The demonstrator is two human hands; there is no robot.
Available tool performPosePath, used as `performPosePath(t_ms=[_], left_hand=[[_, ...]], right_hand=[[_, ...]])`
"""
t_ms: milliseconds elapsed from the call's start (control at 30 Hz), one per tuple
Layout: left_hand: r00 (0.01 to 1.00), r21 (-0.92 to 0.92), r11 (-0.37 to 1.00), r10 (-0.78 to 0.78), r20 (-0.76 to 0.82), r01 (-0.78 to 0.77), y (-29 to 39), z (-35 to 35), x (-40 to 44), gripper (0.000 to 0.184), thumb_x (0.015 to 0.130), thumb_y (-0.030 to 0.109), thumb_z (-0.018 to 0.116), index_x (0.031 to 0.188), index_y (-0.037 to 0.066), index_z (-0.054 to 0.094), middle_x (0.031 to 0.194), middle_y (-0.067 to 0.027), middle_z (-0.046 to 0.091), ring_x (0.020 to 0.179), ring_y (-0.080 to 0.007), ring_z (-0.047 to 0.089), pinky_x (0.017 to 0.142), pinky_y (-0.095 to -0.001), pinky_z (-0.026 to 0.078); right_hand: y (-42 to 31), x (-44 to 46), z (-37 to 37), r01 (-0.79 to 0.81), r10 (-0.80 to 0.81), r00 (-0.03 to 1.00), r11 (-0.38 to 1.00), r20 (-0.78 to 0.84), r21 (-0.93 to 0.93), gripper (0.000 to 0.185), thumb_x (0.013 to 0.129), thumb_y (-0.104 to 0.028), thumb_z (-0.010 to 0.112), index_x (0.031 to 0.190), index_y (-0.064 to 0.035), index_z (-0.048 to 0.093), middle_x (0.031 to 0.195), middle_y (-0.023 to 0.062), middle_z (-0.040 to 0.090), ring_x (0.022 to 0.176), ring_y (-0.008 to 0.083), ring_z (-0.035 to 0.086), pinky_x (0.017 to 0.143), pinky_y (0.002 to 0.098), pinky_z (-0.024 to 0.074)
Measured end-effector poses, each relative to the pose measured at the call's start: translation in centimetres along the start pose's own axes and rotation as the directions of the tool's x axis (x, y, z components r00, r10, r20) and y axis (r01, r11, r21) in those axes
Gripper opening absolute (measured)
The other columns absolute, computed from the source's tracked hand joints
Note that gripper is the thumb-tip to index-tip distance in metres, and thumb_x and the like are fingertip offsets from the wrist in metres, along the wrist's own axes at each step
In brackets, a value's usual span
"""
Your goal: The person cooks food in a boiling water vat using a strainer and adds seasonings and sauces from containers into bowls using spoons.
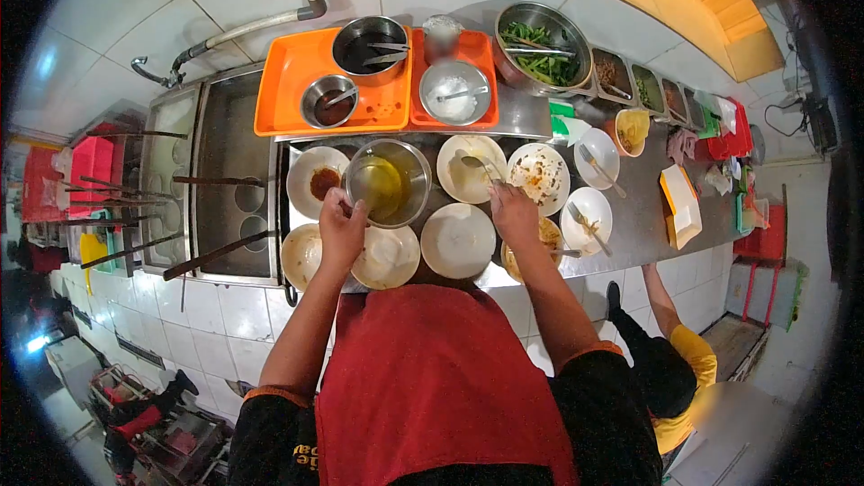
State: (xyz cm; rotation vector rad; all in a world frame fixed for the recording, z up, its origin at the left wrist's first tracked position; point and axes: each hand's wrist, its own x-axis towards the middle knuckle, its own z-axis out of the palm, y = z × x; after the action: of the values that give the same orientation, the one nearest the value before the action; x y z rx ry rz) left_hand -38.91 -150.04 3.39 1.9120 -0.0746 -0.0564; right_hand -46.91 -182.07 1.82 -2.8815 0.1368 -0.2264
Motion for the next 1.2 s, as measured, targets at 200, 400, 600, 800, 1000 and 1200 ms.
performPosePath(t_ms=[200, 400, 600, 800, 1000, 1200], left_hand=[[1.0, -0.216, 0.976, -0.024, -0.003, 0.023, 1.9, -0.2, -0.9, 0.022, 0.085, 0.0, 0.062, 0.081, 0.008, 0.041, 0.073, 0.0012, 0.041, 0.063, -0.0069, 0.041, 0.055, -0.0232, 0.037], [0.997, -0.181, 0.981, -0.069, 0.04, 0.075, 1.3, -0.1, -1.5, 0.021, 0.084, 0.001, 0.061, 0.08, 0.007, 0.041, 0.071, 0.0011, 0.042, 0.063, -0.0076, 0.041, 0.055, -0.0241, 0.036], [0.991, -0.036, 0.996, 0.089, 0.102, -0.086, 2.8, 0.2, -2.2, 0.021, 0.076, 0.003, 0.064, 0.08, 0.004, 0.044, 0.067, -0.0069, 0.044, 0.061, -0.016, 0.044, 0.057, -0.0304, 0.039], [0.959, 0.034, 0.997, 0.06, 0.277, -0.072, 4.7, 0.6, -3.3, 0.022, 0.077, 0.013, 0.066, 0.084, 0.004, 0.047, 0.065, -0.0126, 0.052, 0.056, -0.0248, 0.052, 0.054, -0.0361, 0.042], [0.934, 0.016, 0.996, 0.076, 0.348, -0.087, 5.0, 0.0, -3.6, 0.023, 0.078, 0.014, 0.065, 0.085, 0.004, 0.046, 0.065, -0.0136, 0.053, 0.055, -0.0257, 0.052, 0.052, -0.0366, 0.04], [0.936, -0.003, 0.999, 0.034, 0.352, -0.035, 5.0, -2.6, -3.4, 0.019, 0.077, 0.005, 0.063, 0.081, 0.004, 0.044, 0.065, -0.0072, 0.043, 0.059, -0.0149, 0.04, 0.054, -0.0306, 0.037]], right_hand=[[0.8, -0.3, 0.9, 0.051, -0.052, 0.996, 0.999, -0.074, -0.013, 0.025, 0.092, -0.022, 0.054, 0.106, -0.003, 0.063, 0.088, 0.014, 0.067, 0.078, 0.031, 0.063, 0.07, 0.0416, 0.0517], [-2.0, -1.2, -3.0, -0.041, 0.063, 0.992, 0.98, -0.108, 0.196, 0.02, 0.091, -0.017, 0.054, 0.095, -0.0002, 0.065, 0.084, 0.0182, 0.064, 0.076, 0.035, 0.061, 0.07, 0.0442, 0.049], [-7.8, -2.9, -5.2, 0.207, -0.172, 0.974, 0.938, -0.148, 0.276, 0.014, 0.088, -0.015, 0.06, 0.089, -0.0021, 0.066, 0.084, 0.0177, 0.063, 0.076, 0.0349, 0.06, 0.069, 0.0443, 0.0482], [-9.6, -3.3, -4.1, -0.056, 0.025, 0.991, 0.971, 0.133, 0.234, 0.029, 0.094, -0.026, 0.052, 0.086, -0.0023, 0.067, 0.071, 0.0144, 0.066, 0.063, 0.0342, 0.062, 0.061, 0.0437, 0.0491], [-7.0, -6.0, -3.8, -0.571, 0.324, 0.821, 0.489, 0.47, 0.66, 0.042, 0.095, -0.032, 0.049, 0.075, 0.0005, 0.067, 0.056, 0.0069, 0.058, 0.048, 0.0127, 0.051, 0.049, 0.0307, 0.0413], [-6.5, -9.9, -5.1, -0.568, 0.505, 0.787, 0.37, 0.354, 0.735, 0.028, 0.096, -0.023, 0.053, 0.088, 0.0018, 0.065, 0.065, 0.0085, 0.061, 0.053, 0.0115, 0.051, 0.054, 0.0289, 0.0433]])
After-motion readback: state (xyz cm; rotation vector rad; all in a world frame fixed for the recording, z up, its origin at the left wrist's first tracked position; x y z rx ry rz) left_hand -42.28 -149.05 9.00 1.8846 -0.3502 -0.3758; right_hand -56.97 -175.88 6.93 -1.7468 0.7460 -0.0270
